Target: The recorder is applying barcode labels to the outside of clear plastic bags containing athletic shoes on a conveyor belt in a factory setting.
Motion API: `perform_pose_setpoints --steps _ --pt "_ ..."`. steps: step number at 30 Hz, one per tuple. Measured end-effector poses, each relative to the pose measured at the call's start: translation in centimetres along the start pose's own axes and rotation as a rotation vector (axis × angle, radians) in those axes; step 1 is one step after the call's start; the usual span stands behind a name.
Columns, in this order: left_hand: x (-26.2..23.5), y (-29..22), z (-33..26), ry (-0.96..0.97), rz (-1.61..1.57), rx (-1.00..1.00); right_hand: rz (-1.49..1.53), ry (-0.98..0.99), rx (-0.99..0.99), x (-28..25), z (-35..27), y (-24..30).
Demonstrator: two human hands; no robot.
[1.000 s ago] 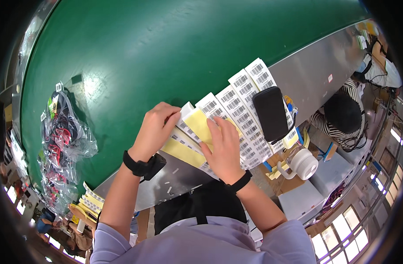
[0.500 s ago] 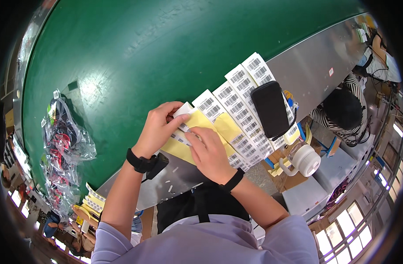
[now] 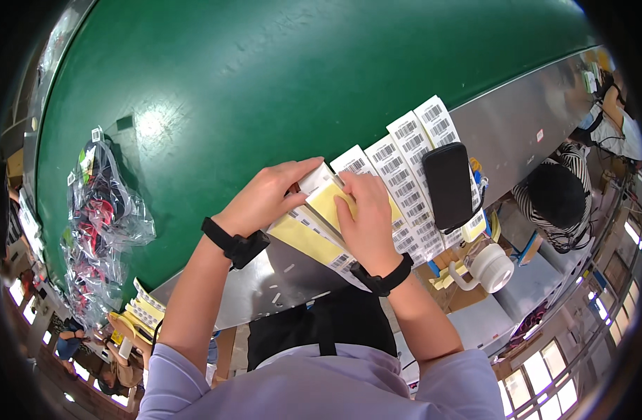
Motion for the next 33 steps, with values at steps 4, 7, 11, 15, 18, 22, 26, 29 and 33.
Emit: perform_pose_setpoints --steps 4,7,11,15,18,22,26,29,33 --pt "0.2 0.9 -0.3 -0.097 -0.069 0.015 0.014 0.028 0.02 -0.1 0.1 0.0" --pt "0.3 1.1 -0.3 -0.137 -0.082 -0.02 0.036 0.057 0.026 0.1 0.4 -0.3" --pt "0.3 1.4 0.3 -0.119 -0.023 -0.082 -0.023 0.128 0.012 -0.2 1.7 -0.2" --pt "0.3 1.9 0.3 -0.207 -0.08 -0.029 0.006 0.065 -0.008 -0.4 2.4 0.0" --pt "0.6 2.0 0.2 -0.214 -0.032 -0.006 0.038 0.014 0.01 -0.5 2.9 -0.6" --pt "0.9 2.0 0.2 -0.219 -0.031 -0.038 0.03 0.047 -0.008 -0.3 3.4 -0.5" --pt "-0.3 2.0 -1.7 -0.544 0.014 -0.008 0.002 0.073 -0.097 -0.9 3.0 0.2" --pt "-0.6 1.8 -4.8 -0.31 0.163 -0.381 0.062 -0.01 -0.041 -2.6 1.7 0.2" --pt "3.0 4.4 -9.2 -0.205 -0.336 -0.384 0.065 0.114 -0.028 -1.2 -0.8 0.9"
Point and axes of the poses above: each hand's wrist, its own z-axis towards the middle knuckle, its own x-axis out of the palm, y = z × x, the point moved 6 cm from there along z, towards the middle knuckle, and after that the axes turned 10 degrees about y, right-handed, at the moved point
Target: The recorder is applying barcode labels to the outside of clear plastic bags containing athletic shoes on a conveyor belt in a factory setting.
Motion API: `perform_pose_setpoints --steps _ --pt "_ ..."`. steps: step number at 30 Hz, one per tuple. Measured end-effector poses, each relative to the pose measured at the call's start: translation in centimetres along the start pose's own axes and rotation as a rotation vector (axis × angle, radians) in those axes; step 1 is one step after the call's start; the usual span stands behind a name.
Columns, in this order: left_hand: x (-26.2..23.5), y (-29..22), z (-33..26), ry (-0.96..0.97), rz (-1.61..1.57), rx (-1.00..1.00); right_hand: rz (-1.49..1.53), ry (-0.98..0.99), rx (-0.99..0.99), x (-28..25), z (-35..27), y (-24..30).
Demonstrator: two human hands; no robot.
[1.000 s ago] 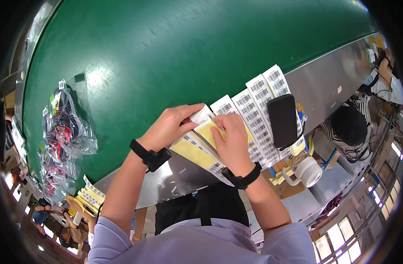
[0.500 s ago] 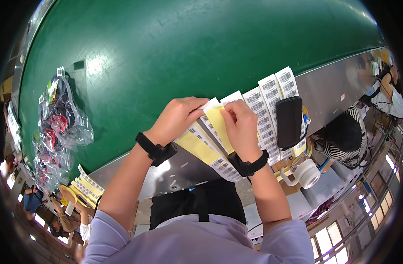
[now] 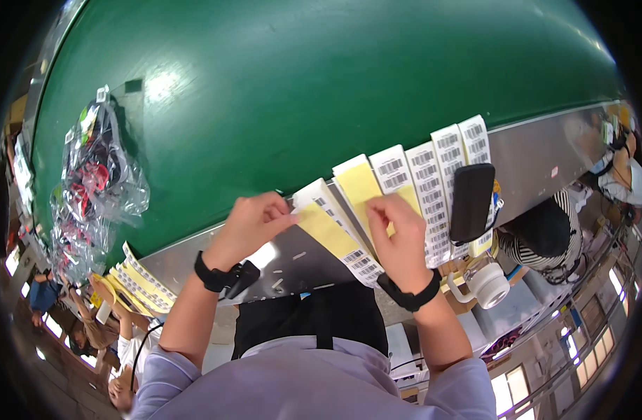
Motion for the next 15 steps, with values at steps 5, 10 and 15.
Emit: perform_pose_setpoints --steps 5,10,15 --pt "2.8 0.4 0.9 -0.158 -0.349 0.012 0.021 0.214 -0.019 3.9 -1.9 1.9" --pt "4.5 0.5 1.1 -0.451 -0.165 0.233 -0.03 0.417 -0.056 7.3 -4.4 3.2" --pt "1.3 4.5 -7.2 -0.62 0.173 0.382 -0.115 0.68 0.02 11.0 -9.6 2.1"
Point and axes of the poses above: each hand's wrist, its own z-axis towards the middle knuckle, its own x-axis out of the palm, y = z × x, the point moved 6 cm from there along z, towards the middle knuckle, and after that the axes turned 10 degrees about y, right-handed, at the moved point
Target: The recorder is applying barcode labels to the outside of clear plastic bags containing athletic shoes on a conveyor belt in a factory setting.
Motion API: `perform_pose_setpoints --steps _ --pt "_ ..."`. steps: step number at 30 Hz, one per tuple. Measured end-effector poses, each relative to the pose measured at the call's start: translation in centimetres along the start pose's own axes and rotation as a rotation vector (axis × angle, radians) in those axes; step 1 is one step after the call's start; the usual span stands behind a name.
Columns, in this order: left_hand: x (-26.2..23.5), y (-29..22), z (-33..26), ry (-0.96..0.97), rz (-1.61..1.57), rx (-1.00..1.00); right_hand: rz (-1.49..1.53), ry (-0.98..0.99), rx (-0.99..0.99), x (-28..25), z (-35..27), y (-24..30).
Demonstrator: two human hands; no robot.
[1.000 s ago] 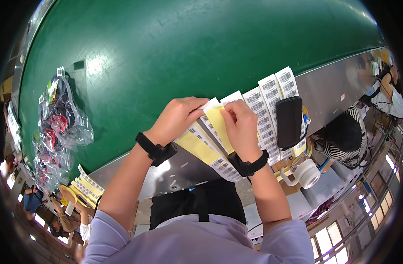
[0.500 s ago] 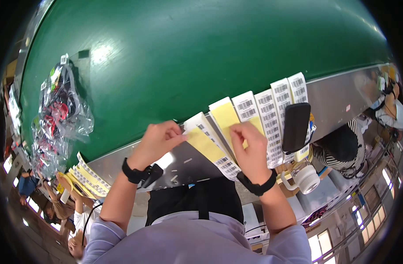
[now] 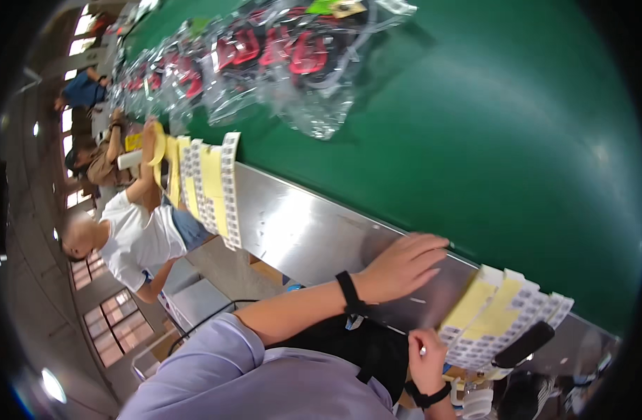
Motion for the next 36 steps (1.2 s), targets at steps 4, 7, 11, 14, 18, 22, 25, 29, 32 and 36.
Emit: perform_pose_setpoints --steps 4,7,11,14,18,22,25,29,32,36 --pt "-7.6 6.3 -9.3 0.045 0.426 0.012 0.092 0.192 0.179 5.4 -3.5 -5.3" --pt "-11.6 10.6 -14.7 0.182 0.654 0.014 0.064 0.339 0.312 8.8 -5.7 -9.5" --pt "-12.4 11.9 -17.4 0.294 0.632 0.036 -0.08 0.133 0.378 13.4 -4.4 -18.4" --pt "-12.4 12.2 -17.1 0.338 0.598 0.079 -0.368 -0.049 0.353 19.7 -2.9 -25.5" --pt "-12.7 12.2 -17.3 0.321 0.61 0.112 -0.427 -0.032 0.441 26.7 0.1 -28.7" --pt "-13.1 12.2 -16.3 0.38 0.628 0.132 -0.318 -0.146 0.485 29.4 3.3 -28.9" --pt "-12.7 13.1 -16.7 0.328 0.66 0.153 -0.221 -0.205 0.437 30.6 7.2 -27.3" --pt "-13.6 13.6 -19.2 0.24 0.801 0.106 -0.112 -0.246 0.276 28.6 13.6 -25.1" --pt "-12.3 12.6 -17.7 0.213 0.772 0.104 -0.097 -0.293 0.258 23.6 15.0 -25.0" --pt "-9.2 12.8 -16.1 0.312 0.792 0.15 -0.066 -0.361 0.305 21.3 12.9 -27.3"
Point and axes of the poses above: each hand's wrist, its own z-axis towards the middle knuckle, its own x-axis out of the palm, y = z × x, the point moved 6 cm from there along z, towards the middle knuckle, and after that the axes turned 10 degrees about y, right-handed, at the moved point
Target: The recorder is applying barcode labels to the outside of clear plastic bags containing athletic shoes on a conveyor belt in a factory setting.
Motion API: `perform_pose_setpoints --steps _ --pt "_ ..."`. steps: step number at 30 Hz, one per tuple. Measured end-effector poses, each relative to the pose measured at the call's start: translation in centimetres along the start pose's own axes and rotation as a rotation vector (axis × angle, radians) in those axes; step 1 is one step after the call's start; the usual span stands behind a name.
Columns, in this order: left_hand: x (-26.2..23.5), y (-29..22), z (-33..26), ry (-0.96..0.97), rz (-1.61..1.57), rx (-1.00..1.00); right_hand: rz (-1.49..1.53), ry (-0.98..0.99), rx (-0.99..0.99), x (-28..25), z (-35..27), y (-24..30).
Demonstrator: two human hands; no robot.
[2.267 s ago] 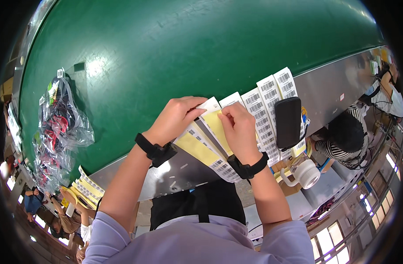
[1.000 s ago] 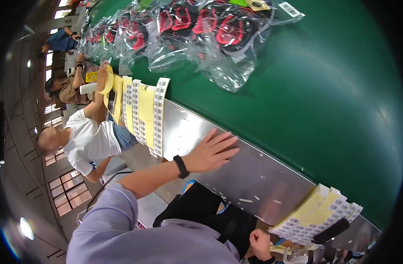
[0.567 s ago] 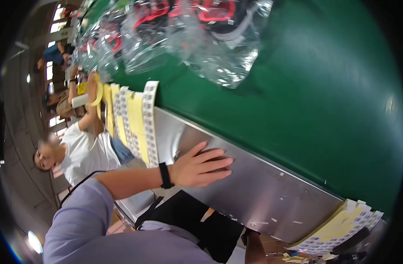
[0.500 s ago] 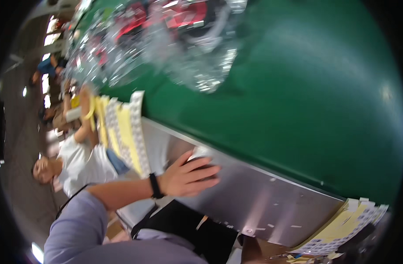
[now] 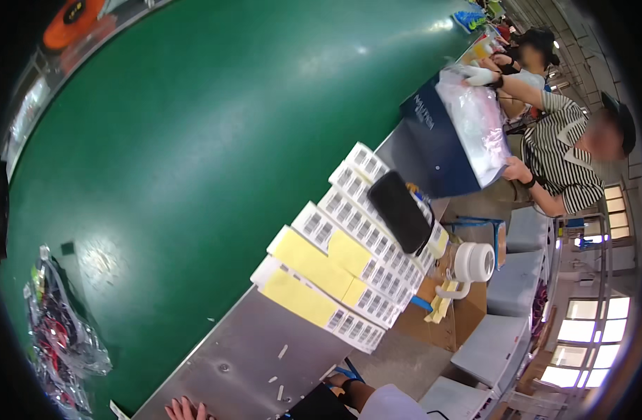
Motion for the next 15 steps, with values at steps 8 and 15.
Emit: perform_pose_setpoints --steps 8,15 --pt "-1.5 0.2 0.3 -0.047 0.087 -0.017 0.013 0.005 -0.078 -4.2 4.4 1.5" --pt "-1.8 0.1 0.6 -0.042 0.081 -0.024 -0.002 -0.001 -0.11 -7.8 6.4 1.8"
Point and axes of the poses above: each hand's wrist, its own z-axis towards the middle knuckle, its own x-axis out of the palm, y = z × x, the point moved 6 cm from there along z, towards the middle knuckle, and after that the axes turned 10 degrees about y, right-handed, at the moved point
